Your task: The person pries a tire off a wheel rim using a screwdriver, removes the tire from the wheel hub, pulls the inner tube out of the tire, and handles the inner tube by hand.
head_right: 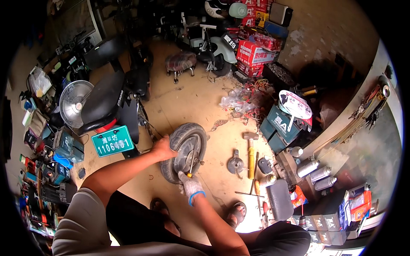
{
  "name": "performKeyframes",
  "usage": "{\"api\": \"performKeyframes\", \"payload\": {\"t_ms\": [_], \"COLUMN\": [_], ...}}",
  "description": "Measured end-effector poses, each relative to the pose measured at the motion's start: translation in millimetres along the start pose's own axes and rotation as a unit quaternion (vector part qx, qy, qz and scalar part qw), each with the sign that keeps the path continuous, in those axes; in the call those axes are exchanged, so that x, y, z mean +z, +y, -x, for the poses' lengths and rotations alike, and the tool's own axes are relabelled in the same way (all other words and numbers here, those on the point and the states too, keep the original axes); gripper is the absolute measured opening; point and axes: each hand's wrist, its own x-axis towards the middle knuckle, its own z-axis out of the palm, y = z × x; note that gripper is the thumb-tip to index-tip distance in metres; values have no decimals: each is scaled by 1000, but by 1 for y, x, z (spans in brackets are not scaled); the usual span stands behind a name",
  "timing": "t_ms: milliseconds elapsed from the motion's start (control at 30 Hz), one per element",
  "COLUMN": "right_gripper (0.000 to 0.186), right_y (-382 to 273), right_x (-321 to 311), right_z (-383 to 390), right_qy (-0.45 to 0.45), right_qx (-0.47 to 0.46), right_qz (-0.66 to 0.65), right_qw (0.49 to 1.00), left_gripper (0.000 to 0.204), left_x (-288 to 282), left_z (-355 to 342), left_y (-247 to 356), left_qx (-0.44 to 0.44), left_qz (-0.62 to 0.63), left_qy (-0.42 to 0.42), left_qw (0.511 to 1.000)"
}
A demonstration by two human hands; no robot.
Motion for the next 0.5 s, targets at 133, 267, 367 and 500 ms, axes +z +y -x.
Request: {"api": "performKeyframes", "payload": {"t_ms": [133, 267, 367, 500], "right_gripper": [28, 31, 34, 42], "right_y": [32, 53, 54, 66], "right_x": [-36, -52, -89, -170], "right_z": [-10, -14, -12, -5], "right_qy": [116, 203, 357, 465], "right_qx": [-165, -284, -320, -237], "right_qz": [298, 363, 381, 420], "right_qw": [933, 864, 791, 742], "left_gripper": [70, 76, 72, 75], "left_x": [9, 11, 5, 7], "left_z": [7, 6, -1, -8], "left_y": [35, 24, 21, 23], "left_qx": [-52, -48, -83, -110], "left_qz": [5, -12, 12, 8], "left_qy": [43, 111, 68, 45], "left_qw": [998, 993, 994, 993]}}
